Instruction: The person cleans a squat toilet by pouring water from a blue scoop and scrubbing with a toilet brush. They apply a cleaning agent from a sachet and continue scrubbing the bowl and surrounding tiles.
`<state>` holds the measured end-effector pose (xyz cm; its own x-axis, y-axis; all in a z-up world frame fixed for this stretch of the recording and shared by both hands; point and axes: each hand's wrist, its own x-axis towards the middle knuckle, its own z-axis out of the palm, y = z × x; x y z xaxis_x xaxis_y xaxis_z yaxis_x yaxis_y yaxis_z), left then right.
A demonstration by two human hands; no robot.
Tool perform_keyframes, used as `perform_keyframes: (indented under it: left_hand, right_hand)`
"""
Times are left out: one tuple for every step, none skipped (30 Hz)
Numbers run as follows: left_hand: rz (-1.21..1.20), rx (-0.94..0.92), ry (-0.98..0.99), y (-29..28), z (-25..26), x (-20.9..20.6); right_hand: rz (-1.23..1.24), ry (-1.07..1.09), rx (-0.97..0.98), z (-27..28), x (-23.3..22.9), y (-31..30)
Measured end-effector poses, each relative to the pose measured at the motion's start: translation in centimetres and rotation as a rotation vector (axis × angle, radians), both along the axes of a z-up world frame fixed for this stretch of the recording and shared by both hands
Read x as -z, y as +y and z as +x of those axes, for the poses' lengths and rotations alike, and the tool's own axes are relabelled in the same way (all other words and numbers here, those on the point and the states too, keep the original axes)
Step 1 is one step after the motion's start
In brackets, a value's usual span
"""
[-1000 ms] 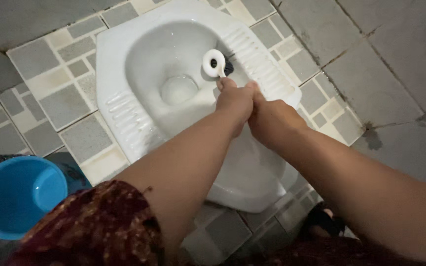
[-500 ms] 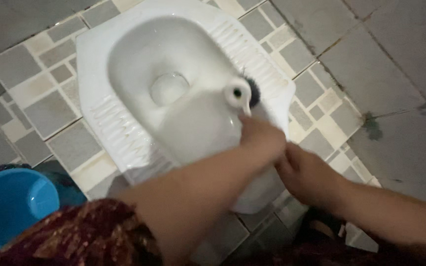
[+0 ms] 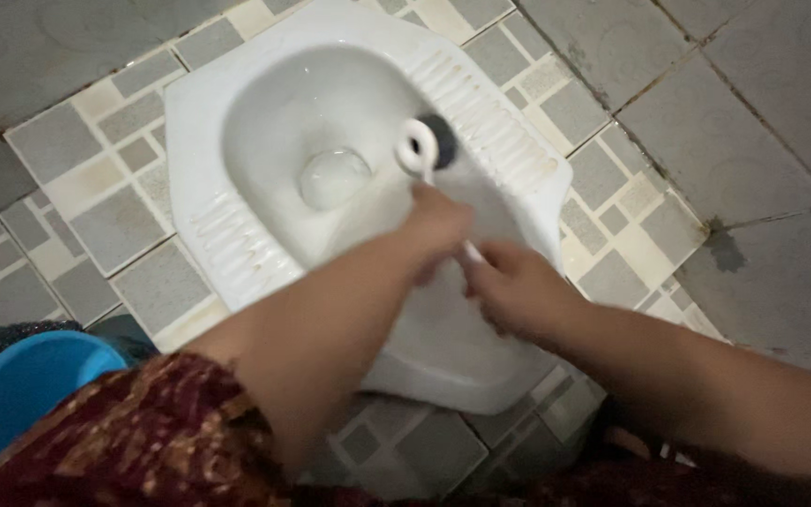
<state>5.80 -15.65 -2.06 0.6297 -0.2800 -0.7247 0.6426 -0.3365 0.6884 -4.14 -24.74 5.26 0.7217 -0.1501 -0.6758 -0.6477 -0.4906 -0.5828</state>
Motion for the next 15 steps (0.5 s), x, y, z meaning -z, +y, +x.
perform_keyframes:
  left_hand:
    - [-0.011, 0.054, -0.032, -0.2, -1.9, -1.1]
    - [-0.12, 0.071, 0.108, -0.4, -3.6, -2.1]
    - [-0.228, 0.087, 0.248, -0.9, -5.5, -2.9]
    - [-0.182, 0.167, 0.144, -1.2, -7.2, -3.6]
    - [-0.136, 0.247, 0.039, -1.4, -8.4, -3.9]
    - [-0.15, 0.234, 0.01, -1.5, -9.3, -4.0]
    - [-0.165, 0.221, -0.019, -1.7, -10.1, -4.0]
    - [-0.18, 0.209, -0.046, -1.9, -10.5, -3.8]
    - [-0.173, 0.172, -0.09, -2.3, -9.9, -3.5]
    - [-0.163, 0.131, -0.136, -2.6, -8.4, -3.1]
    - [-0.153, 0.091, -0.182, -3.0, -6.8, -2.8]
    - [-0.086, 0.127, -0.138, -3.3, -4.9, -2.4]
    - [-0.019, 0.164, -0.094, -3.1, -2.8, -1.8]
    - [0.004, 0.148, -0.099, -2.7, -1.3, -1.1]
    - [0.027, 0.131, -0.105, -2.3, -0.1, -0.3]
  right_hand:
    - [-0.064, 0.096, -0.023, -1.4, 0.0, -1.0]
    - [-0.128, 0.193, -0.047, -3.0, -0.3, -2.1]
    - [-0.067, 0.173, -0.023, -5.1, -0.6, -2.9]
    - [-0.009, 0.151, 0.002, -7.2, -1.0, -3.6]
    - [-0.006, 0.154, 0.033, -8.7, -1.1, -3.9]
    - [-0.003, 0.159, 0.063, -9.8, -1.0, -4.0]
    - [0.0, 0.165, 0.093, -10.2, -0.9, -4.0]
    - [-0.034, 0.113, 0.066, -9.9, -0.9, -4.0]
    - [-0.068, 0.061, 0.039, -9.2, -0.9, -3.8]
    - [-0.102, 0.007, 0.008, -8.0, -0.9, -3.4]
    - [-0.109, 0.078, 0.083, -6.6, -1.0, -3.0]
    - [-0.118, 0.152, 0.159, -5.0, -1.0, -2.6]
    - [-0.05, 0.084, 0.17, -3.5, -1.0, -2.1]
    - [0.018, 0.009, 0.183, -2.1, -0.9, -1.5]
    - [0.064, 0.004, 0.218, -1.1, -0.8, -0.8]
